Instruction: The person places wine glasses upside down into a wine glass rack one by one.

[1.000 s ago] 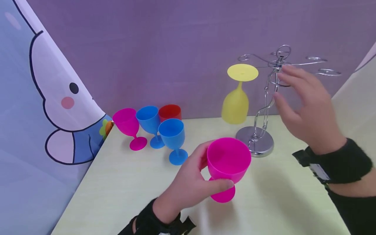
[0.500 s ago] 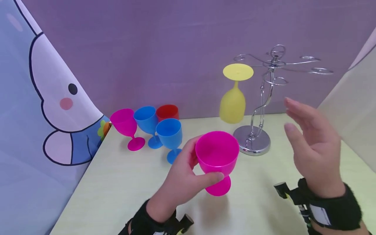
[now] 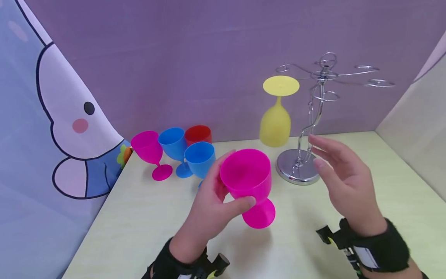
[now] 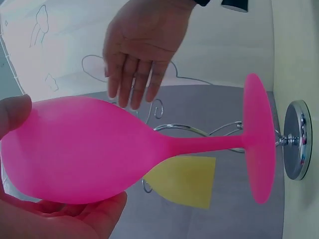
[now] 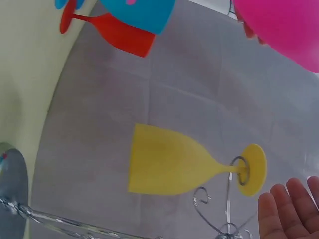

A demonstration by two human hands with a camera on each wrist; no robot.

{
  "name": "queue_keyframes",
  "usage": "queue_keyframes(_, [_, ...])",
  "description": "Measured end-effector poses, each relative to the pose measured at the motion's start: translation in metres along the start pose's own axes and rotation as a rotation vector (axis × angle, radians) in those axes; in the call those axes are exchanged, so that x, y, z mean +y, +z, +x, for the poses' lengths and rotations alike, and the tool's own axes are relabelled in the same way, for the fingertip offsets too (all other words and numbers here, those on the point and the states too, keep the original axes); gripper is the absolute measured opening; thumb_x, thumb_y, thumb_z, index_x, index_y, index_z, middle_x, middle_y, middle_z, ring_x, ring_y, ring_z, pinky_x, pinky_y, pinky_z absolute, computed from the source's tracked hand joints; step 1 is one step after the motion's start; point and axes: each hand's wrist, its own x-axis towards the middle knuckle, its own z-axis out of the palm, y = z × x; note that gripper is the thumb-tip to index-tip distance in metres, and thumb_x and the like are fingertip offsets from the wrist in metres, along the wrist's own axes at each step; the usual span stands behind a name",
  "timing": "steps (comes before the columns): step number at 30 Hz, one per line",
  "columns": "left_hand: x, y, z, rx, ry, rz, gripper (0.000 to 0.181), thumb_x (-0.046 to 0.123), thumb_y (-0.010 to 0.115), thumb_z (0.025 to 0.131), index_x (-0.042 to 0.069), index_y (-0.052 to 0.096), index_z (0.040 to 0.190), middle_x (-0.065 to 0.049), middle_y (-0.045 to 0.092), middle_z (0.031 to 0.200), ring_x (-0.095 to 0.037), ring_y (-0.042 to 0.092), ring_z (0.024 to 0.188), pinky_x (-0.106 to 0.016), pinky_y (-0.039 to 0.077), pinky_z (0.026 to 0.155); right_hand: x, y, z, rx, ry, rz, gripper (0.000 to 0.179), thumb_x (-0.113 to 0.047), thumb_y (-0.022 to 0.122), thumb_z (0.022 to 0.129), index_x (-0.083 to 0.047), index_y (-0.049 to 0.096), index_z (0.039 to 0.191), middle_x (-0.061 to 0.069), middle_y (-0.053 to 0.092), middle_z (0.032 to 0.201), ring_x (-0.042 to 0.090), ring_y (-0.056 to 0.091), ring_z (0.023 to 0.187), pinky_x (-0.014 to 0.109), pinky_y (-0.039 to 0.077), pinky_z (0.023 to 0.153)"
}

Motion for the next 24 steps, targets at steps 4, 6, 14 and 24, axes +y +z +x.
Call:
queue_keyframes(4, [0.002, -0.004, -0.001, 0.001, -0.016, -0.036, 0.077, 0.004, 0.078, 0.078, 0.021, 0.038, 0.142, -0.002, 0.05, 0.136, -0.025, 0.048, 0.126, -0.045, 0.055, 0.086, 0.005, 0.003, -0.004, -0.032, 0.034, 0.011, 0.043, 0.02, 0.049, 0.089, 0.014, 0.05, 0.131, 0.024, 0.055, 0.133, 0.026, 0.055, 0.121, 0.024, 0.043, 0.103])
queue_keyframes(6, [0.004, -0.005, -0.001, 0.003, -0.041, -0.056, 0.078, 0.002, 0.077, 0.077, 0.02, 0.037, 0.141, -0.003, 0.049, 0.136, -0.026, 0.047, 0.126, -0.045, 0.055, 0.086, 0.006, 0.005, -0.006, -0.049, 0.058, 0.012, 0.042, 0.019, 0.049, 0.09, 0.013, 0.05, 0.132, 0.024, 0.054, 0.134, 0.026, 0.055, 0.121, 0.023, 0.043, 0.103])
queue_keyframes(14, [0.008, -0.01, -0.005, -0.002, -0.14, -0.189, 0.072, 0.007, 0.074, 0.083, 0.022, 0.035, 0.143, -0.006, 0.049, 0.138, -0.03, 0.047, 0.127, -0.047, 0.055, 0.085, 0.002, 0.011, -0.009, -0.092, 0.239, -0.022, 0.037, 0.004, 0.048, 0.098, 0.003, 0.051, 0.135, 0.015, 0.055, 0.136, 0.022, 0.054, 0.121, 0.02, 0.045, 0.099])
queue_keyframes(24, [0.001, -0.015, -0.003, 0.017, -0.034, -0.304, 0.072, 0.033, 0.075, 0.085, 0.015, 0.034, 0.142, -0.014, 0.048, 0.137, -0.033, 0.048, 0.126, -0.042, 0.054, 0.089, 0.0, 0.013, -0.009, -0.079, 0.308, 0.078, 0.034, -0.003, 0.045, 0.102, 0.004, 0.052, 0.134, 0.016, 0.056, 0.134, 0.029, 0.052, 0.122, 0.025, 0.044, 0.102])
